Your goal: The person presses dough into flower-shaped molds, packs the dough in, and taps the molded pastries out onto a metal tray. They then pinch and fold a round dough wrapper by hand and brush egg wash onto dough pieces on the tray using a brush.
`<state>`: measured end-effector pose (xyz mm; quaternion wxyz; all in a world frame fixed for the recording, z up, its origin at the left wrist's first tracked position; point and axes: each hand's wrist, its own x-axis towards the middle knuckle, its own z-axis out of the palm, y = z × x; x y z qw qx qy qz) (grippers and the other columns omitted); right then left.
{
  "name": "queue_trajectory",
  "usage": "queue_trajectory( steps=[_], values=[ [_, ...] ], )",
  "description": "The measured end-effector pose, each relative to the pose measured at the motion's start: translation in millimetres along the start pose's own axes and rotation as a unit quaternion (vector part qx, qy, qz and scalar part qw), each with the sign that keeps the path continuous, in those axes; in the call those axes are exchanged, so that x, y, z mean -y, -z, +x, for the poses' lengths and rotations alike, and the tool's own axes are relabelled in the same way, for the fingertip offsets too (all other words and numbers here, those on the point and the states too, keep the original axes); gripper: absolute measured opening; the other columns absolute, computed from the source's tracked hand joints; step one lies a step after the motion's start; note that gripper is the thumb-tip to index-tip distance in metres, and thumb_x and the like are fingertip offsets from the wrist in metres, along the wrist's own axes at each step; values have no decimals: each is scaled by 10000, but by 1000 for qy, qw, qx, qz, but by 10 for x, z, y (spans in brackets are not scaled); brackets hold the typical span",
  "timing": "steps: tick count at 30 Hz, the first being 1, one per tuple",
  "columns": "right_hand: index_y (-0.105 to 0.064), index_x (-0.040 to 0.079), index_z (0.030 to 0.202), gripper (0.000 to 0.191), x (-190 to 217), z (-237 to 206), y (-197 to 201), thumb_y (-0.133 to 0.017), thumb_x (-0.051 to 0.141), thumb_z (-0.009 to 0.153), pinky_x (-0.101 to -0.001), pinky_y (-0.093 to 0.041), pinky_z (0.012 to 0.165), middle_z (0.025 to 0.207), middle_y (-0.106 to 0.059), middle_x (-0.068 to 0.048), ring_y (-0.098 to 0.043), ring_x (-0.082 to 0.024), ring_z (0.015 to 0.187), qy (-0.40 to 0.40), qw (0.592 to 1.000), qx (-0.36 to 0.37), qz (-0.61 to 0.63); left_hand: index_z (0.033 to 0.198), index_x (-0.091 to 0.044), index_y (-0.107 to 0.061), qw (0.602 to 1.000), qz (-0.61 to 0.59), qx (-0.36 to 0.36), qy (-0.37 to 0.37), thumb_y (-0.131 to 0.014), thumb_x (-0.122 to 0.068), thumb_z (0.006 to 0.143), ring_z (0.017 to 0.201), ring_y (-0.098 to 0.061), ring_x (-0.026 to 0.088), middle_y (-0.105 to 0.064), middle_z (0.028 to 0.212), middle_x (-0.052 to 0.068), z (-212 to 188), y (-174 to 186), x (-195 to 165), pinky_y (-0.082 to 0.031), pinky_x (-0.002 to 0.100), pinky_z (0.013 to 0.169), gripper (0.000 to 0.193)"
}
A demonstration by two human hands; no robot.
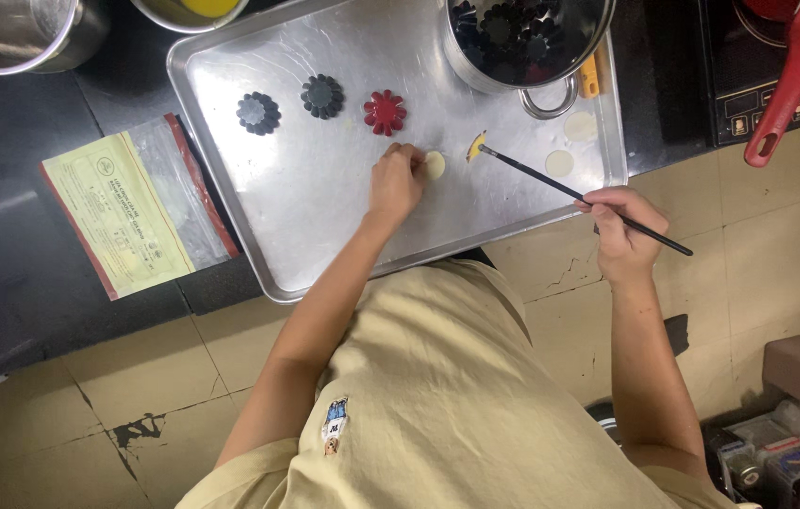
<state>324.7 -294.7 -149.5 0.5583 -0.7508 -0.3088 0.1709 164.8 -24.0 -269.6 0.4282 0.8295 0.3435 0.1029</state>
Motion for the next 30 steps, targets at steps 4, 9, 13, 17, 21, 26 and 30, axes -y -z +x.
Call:
queue_trajectory(
  steps=[4, 9, 13, 17, 21, 26, 30],
  values=[
    [-677, -61, 1055, 133, -85, -22, 51, -560, -19, 1008, -280, -564, 859, 979, -718, -147, -715, -199, 921, -37, 999, -23, 32, 970, -50, -716, 997, -65, 5, -32, -694, -17, 830, 841, -692, 350, -698, 1009, 145, -29, 60, 24, -555, 440, 757, 145],
    [-674, -37, 1006, 153, -308, 74, 5, -540, 28, 967, -287, -587, 752, 906, -722, -132, -733, -201, 842, -31, 998, -19, 53, 1072, -54, -702, 969, 12, 11, -246, -670, 17, 787, 1046, -684, 335, -696, 1152, 122, -117, 389, 316, -564, 400, 901, 295],
    [-663, -42, 1027, 134, -391, 55, -196, -550, 21, 995, -288, -548, 804, 943, -720, -142, -697, -192, 861, -102, 988, 27, 111, 905, -99, -677, 975, 12, -28, -221, -703, 5, 778, 1102, -654, 330, -695, 1180, 114, -155, 516, 455, -544, 409, 931, 166],
    [-658, -48, 1051, 135, -356, 129, -478, -553, 7, 985, -295, -556, 851, 987, -716, -132, -694, -181, 903, -91, 983, 104, 118, 897, -46, -665, 998, 12, -46, -40, -822, -121, 792, 965, -610, 342, -627, 972, 124, -148, 440, 395, -510, 444, 835, 203],
    [-672, -52, 1052, 132, -202, 226, -541, -568, 2, 993, -283, -556, 836, 963, -722, -107, -694, -164, 894, -61, 986, 155, 22, 857, -66, -685, 998, 45, -44, -25, -837, -131, 745, 981, -597, 339, -627, 966, 111, -89, 385, 324, -504, 439, 831, 199],
    [-691, -39, 1016, 129, 8, 286, -459, -574, -4, 973, -261, -536, 819, 939, -719, -93, -679, -147, 873, -15, 990, 140, -12, 877, -76, -703, 998, 45, -43, -17, -842, -139, 724, 999, -597, 330, -634, 991, 103, -49, 390, 307, -505, 429, 851, 216],
    [-694, -35, 1019, 114, 99, 291, -621, -623, 4, 939, -262, -504, 759, 929, -718, -104, -655, -145, 833, 2, 980, 190, -56, 873, -71, -703, 998, 43, -36, -3, -854, -154, 711, 1003, -598, 328, -639, 995, 99, -41, 388, 294, -503, 427, 846, 237]
  ],
)
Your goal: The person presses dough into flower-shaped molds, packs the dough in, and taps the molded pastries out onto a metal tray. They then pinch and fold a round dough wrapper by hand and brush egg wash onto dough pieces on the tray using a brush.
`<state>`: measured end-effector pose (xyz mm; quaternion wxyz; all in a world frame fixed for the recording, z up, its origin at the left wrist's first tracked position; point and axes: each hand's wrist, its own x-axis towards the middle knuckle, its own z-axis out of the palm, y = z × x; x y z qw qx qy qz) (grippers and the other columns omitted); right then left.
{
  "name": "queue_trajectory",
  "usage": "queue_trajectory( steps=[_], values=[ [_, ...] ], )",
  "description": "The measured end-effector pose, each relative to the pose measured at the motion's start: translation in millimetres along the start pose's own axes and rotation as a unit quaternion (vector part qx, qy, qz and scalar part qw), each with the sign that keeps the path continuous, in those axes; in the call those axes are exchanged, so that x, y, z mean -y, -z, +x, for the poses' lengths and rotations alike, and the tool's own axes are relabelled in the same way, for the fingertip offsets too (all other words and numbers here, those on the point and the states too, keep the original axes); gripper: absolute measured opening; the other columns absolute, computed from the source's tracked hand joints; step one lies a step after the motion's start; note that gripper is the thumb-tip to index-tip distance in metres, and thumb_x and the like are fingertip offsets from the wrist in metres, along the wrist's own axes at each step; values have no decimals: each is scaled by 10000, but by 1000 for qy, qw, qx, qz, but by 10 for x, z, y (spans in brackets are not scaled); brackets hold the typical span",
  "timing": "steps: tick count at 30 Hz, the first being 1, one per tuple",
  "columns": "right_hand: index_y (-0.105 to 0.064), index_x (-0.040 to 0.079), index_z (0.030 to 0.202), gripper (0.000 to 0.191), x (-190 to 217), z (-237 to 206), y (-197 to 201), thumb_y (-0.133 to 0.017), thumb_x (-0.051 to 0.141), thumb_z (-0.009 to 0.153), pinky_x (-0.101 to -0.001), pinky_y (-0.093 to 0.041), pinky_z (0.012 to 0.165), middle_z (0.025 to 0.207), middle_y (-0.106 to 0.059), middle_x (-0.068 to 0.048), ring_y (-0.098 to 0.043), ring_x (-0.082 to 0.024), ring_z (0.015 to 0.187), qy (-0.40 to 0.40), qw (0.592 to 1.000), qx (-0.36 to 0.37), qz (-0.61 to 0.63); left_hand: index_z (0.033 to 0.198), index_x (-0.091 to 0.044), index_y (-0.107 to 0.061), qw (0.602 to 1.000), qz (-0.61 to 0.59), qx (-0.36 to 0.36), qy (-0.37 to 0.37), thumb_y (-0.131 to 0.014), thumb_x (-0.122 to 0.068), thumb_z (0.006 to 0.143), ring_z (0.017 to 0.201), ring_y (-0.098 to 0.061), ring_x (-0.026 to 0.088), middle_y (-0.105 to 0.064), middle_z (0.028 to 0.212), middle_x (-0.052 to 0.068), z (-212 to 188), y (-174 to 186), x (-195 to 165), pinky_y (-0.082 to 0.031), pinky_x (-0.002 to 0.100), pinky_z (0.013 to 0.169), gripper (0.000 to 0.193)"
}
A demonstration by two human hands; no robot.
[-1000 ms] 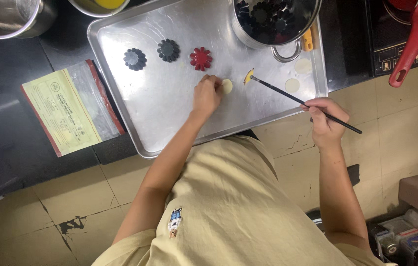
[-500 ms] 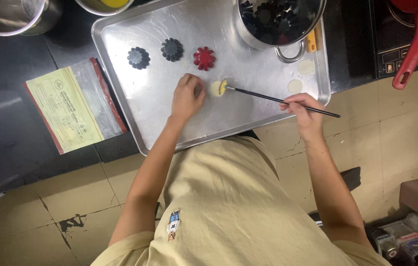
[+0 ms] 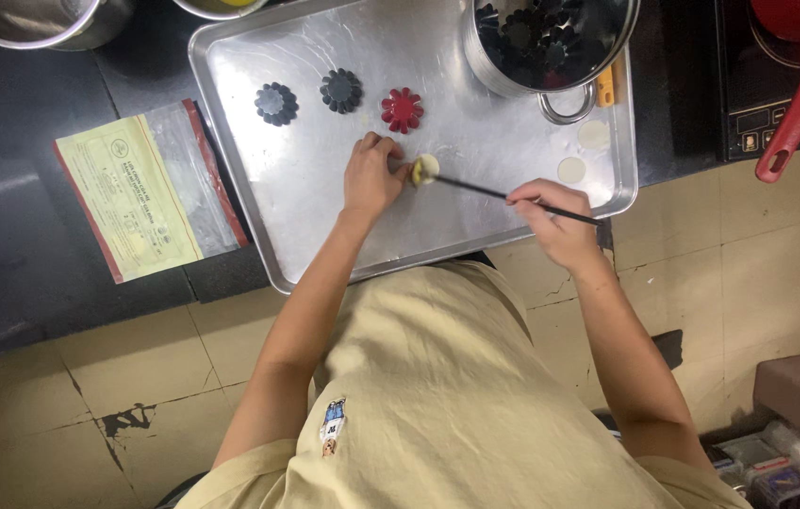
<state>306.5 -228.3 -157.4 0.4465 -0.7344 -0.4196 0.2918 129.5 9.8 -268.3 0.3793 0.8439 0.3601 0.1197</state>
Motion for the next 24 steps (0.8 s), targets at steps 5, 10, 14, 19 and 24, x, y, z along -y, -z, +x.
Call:
queue_trajectory(
  steps=[5, 10, 14, 19, 24],
  values=[
    [-714, -8, 974, 129, 135, -4, 158, -601, 4, 912, -283, -488, 716, 915, -726, -105, -655, -162, 800, 22, 996, -31, -77, 876, -70, -703, 1000, 1, -3, -5, -859, -150, 721, 1007, -600, 328, -640, 996, 97, 2, 4, 9, -508, 425, 853, 234],
    [-714, -13, 1014, 129, 136, 31, 68, -610, 27, 950, -278, -529, 726, 932, -724, -109, -678, -168, 816, 16, 999, -19, -44, 871, -75, -705, 1000, -2, -5, -8, -859, -151, 717, 1005, -601, 327, -642, 997, 92, 6, 0, 4, -508, 424, 847, 231],
    [-721, -16, 960, 133, 58, 33, 171, -595, -1, 921, -296, -524, 696, 889, -726, -119, -688, -183, 787, 31, 994, -24, -106, 865, -80, -710, 1000, -2, -3, -2, -856, -161, 728, 1007, -609, 320, -640, 982, 92, 4, 4, -13, -513, 425, 832, 216],
    [-687, -30, 1048, 167, 39, 2, 445, -533, 15, 1004, -267, -541, 752, 918, -718, -160, -684, -186, 796, 15, 985, -123, 122, 916, -86, -731, 999, 5, 0, -39, -810, -146, 766, 994, -612, 330, -642, 1011, 104, -27, 19, -49, -518, 439, 848, 180],
    [-652, -30, 1118, 152, 270, 476, 133, -576, 90, 1063, -291, -572, 754, 1013, -697, -163, -711, -198, 848, 1, 963, -156, 218, 986, -75, -732, 999, -10, -24, -36, -765, -147, 817, 972, -620, 335, -650, 1002, 113, -141, -50, -184, -517, 449, 831, 186]
  ],
)
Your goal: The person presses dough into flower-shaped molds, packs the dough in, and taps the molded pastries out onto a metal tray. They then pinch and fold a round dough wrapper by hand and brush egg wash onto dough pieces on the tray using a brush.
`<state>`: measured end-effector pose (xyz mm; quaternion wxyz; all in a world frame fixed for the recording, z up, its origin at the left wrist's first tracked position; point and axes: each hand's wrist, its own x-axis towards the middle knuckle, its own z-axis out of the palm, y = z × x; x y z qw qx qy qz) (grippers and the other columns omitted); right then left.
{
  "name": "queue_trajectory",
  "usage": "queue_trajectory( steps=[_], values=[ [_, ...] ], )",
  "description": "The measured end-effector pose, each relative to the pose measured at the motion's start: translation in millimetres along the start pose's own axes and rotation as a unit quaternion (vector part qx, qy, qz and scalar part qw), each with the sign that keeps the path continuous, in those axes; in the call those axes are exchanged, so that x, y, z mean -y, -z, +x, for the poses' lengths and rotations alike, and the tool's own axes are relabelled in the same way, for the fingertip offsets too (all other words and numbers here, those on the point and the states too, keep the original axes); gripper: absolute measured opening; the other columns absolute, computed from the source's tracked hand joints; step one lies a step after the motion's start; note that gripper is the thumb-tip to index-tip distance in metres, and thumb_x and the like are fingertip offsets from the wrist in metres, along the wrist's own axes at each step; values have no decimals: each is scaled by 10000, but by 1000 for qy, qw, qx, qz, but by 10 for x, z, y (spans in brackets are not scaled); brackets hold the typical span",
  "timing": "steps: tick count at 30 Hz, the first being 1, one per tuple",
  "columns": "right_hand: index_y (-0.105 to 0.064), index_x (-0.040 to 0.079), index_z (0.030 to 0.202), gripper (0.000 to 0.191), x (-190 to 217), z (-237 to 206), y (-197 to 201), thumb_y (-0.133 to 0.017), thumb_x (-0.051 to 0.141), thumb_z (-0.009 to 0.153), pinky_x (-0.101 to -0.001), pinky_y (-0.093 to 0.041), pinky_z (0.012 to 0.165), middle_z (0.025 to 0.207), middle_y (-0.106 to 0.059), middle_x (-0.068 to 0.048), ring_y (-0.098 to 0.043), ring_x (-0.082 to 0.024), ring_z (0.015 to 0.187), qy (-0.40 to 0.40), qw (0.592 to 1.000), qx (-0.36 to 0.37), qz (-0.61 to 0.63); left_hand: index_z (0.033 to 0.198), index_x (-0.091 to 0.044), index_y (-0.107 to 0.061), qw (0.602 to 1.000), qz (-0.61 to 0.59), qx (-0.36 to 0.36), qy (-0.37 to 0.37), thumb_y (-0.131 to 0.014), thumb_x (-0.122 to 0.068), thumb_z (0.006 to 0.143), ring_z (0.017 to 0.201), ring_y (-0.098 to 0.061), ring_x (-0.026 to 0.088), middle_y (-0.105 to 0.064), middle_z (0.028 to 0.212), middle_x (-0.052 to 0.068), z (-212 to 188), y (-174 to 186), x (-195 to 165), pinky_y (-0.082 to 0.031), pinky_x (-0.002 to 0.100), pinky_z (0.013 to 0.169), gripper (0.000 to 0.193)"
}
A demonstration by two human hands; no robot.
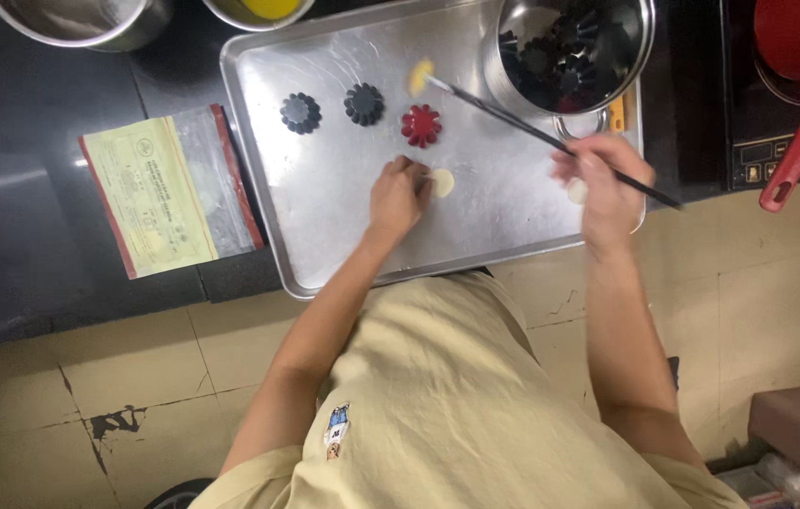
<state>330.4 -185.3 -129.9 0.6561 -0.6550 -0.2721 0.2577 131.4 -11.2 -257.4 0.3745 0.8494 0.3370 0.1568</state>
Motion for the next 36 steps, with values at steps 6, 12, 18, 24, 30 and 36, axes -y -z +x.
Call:
queue_trajectory(
  steps=[6, 12, 18, 24, 30, 36],
  values=[
    [-637, 88, 1318, 348, -134, 794, -1621, -475, 299, 1094, -214, -516, 591, 1227, -729, -111, -716, -121, 806, 7, 991, 131, 18, 909, -74, -732, 999, 4, -26, 41, -747, -139, 793, 925, -647, 342, -667, 947, 116, 48, -21, -152, -529, 456, 811, 133],
    [-491, 141, 1433, 448, -49, 1161, -2582, -516, 342, 1034, -211, -532, 481, 1311, -678, -65, -747, -117, 761, -61, 978, 196, 27, 891, -33, -693, 998, 25, -20, 63, -704, -92, 783, 909, -646, 376, -668, 947, 154, 118, 20, -281, -522, 494, 767, 124],
    [-266, 129, 1485, 736, -189, 1079, -2157, -659, 69, 865, -237, -502, 415, 1124, -722, -60, -723, -164, 648, -196, 956, 200, -94, 969, -20, -657, 999, -29, 11, 9, -678, -67, 861, 888, -654, 386, -674, 945, 189, 105, 1, -280, -532, 490, 774, 119],
    [-607, 73, 1333, 551, -438, 896, -1496, -771, 122, 809, -356, -553, 801, 1141, -679, -108, -663, -260, 919, 25, 913, 213, -346, 1000, -25, -653, 966, -244, 3, 87, -697, -84, 936, 723, -708, 203, -733, 829, 118, -116, 107, -115, -554, 306, 676, 98],
    [-599, 94, 1296, 619, -671, 691, -1473, -845, 217, 741, -423, -462, 1065, 1323, -515, -117, -504, -326, 1259, 46, 854, 259, -450, 1121, -22, -716, 928, -340, 8, 152, -719, -90, 950, 786, -650, 92, -737, 892, 26, -286, 463, 257, -535, 238, 713, 184],
    [-584, 34, 1319, 692, -714, 368, -1344, -840, 188, 696, -434, -454, 1043, 1330, -519, -158, -515, -352, 1239, 118, 872, 253, -403, 1097, -29, -695, 821, -523, 110, 198, -715, -134, 963, 866, -666, 92, -729, 960, 12, -221, 619, 259, -557, 245, 751, 172]
  ],
)
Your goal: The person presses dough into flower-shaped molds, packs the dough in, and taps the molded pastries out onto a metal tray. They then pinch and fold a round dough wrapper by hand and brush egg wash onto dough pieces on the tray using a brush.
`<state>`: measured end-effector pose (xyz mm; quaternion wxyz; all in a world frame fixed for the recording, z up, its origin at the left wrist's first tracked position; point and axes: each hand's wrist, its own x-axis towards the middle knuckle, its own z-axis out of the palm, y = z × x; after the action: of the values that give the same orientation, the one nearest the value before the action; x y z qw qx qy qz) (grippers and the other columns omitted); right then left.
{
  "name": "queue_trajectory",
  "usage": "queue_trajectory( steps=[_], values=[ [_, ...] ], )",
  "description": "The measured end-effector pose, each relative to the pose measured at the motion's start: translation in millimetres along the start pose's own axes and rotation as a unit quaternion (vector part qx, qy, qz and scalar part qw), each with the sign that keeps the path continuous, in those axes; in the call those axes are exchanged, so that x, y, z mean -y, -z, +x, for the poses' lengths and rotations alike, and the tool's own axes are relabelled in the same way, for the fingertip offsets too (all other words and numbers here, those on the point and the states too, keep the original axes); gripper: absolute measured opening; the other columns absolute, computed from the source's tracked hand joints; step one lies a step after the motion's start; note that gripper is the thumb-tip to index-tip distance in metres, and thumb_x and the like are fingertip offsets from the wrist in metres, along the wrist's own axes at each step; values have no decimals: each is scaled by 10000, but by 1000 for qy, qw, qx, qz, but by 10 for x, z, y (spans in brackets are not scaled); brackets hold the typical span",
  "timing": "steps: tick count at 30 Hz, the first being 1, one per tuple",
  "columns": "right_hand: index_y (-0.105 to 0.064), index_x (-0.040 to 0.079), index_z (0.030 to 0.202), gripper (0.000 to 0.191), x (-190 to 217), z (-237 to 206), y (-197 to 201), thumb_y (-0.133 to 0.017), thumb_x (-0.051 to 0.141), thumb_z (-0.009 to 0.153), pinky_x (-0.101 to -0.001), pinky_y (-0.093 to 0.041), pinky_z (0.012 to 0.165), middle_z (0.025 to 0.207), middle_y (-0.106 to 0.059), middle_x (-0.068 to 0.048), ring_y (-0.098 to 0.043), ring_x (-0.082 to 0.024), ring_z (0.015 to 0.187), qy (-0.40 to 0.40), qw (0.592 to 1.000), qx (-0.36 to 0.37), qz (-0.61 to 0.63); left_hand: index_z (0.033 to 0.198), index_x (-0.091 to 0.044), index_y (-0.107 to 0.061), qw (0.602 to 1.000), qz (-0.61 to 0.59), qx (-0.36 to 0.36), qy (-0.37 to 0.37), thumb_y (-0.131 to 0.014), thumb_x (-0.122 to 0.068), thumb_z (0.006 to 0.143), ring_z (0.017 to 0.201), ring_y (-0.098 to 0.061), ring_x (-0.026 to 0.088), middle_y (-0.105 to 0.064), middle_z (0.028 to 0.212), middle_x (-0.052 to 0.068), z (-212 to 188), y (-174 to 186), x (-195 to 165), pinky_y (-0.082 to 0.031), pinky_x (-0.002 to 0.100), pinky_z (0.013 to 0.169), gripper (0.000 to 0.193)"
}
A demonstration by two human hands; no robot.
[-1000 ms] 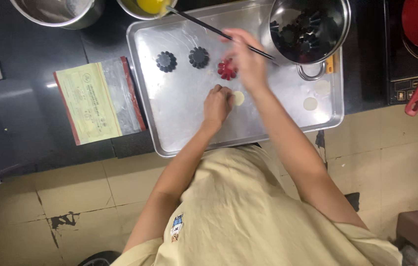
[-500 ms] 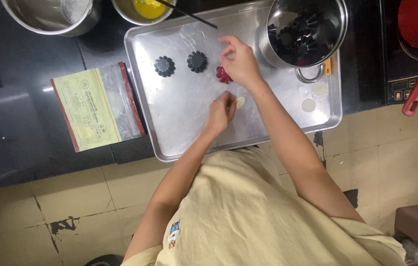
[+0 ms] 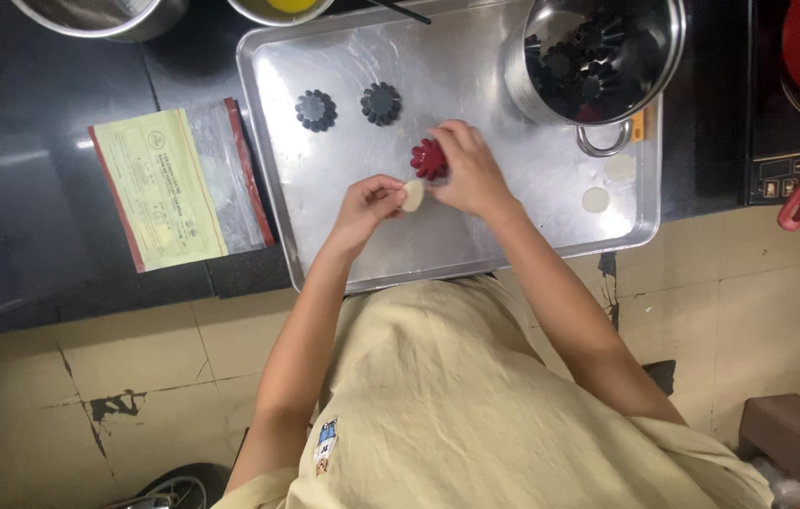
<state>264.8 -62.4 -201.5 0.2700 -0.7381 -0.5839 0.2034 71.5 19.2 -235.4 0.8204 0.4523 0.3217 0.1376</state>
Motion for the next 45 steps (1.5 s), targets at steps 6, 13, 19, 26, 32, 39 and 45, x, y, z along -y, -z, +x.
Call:
queue_trajectory(
  steps=[6, 13, 19, 26, 32, 39, 45],
  values=[
    [-731, 40, 1106, 242, -96, -237, 140, -627, 223, 987, -237, -489, 764, 969, -712, -27, -633, -110, 864, -205, 850, 35, 484, 1094, -39, -694, 1000, -22, 15, 7, -711, -167, 961, 836, -665, 78, -729, 949, 11, 217, -266, -95, -560, 244, 727, 186],
    [-689, 35, 904, 88, 9, -4, 69, -714, 113, 937, -198, -470, 562, 821, -698, -5, -605, -42, 671, -250, 877, -40, 409, 1040, 23, -727, 985, 82, -139, -52, -732, -93, 923, 687, -670, 90, -727, 821, 54, 489, -451, -160, -545, 249, 614, 165],
    [-699, 5, 905, 103, -22, 53, -1, -745, 94, 929, -208, -488, 561, 808, -708, -27, -617, -46, 668, -239, 889, -63, 385, 997, 26, -748, 960, 195, -186, -78, -727, -72, 894, 705, -689, 88, -751, 823, 60, 506, -467, -253, -570, 243, 653, 144],
    [-697, 1, 919, 101, -65, 53, -44, -743, 91, 925, -210, -519, 576, 822, -714, -29, -638, -48, 681, -236, 882, -61, 404, 1013, 27, -739, 967, 174, -171, -67, -724, -75, 904, 716, -677, 97, -741, 827, 66, 503, -440, -245, -571, 255, 657, 150],
    [-697, -6, 927, 89, -88, 41, -51, -736, 74, 932, -209, -503, 590, 820, -718, -45, -641, -68, 666, -242, 888, -51, 388, 1031, 23, -731, 966, 187, -163, -72, -737, -74, 898, 726, -686, 92, -744, 831, 56, 491, -435, -252, -576, 249, 672, 165],
    [-684, -17, 931, 75, -87, 28, -44, -714, 52, 941, -232, -577, 650, 858, -722, -57, -684, -81, 735, -221, 881, -50, 416, 1056, 6, -735, 964, 212, -150, -64, -743, -76, 893, 736, -671, 91, -729, 832, 35, 466, -427, -287, -572, 253, 684, 183],
    [-689, -14, 937, 73, -64, 9, -20, -710, 55, 950, -227, -568, 663, 866, -730, -68, -700, -94, 747, -220, 889, -46, 398, 1064, 2, -738, 961, 221, -154, -67, -749, -77, 892, 746, -672, 93, -730, 837, 31, 461, -426, -281, -568, 260, 707, 189]
  ],
)
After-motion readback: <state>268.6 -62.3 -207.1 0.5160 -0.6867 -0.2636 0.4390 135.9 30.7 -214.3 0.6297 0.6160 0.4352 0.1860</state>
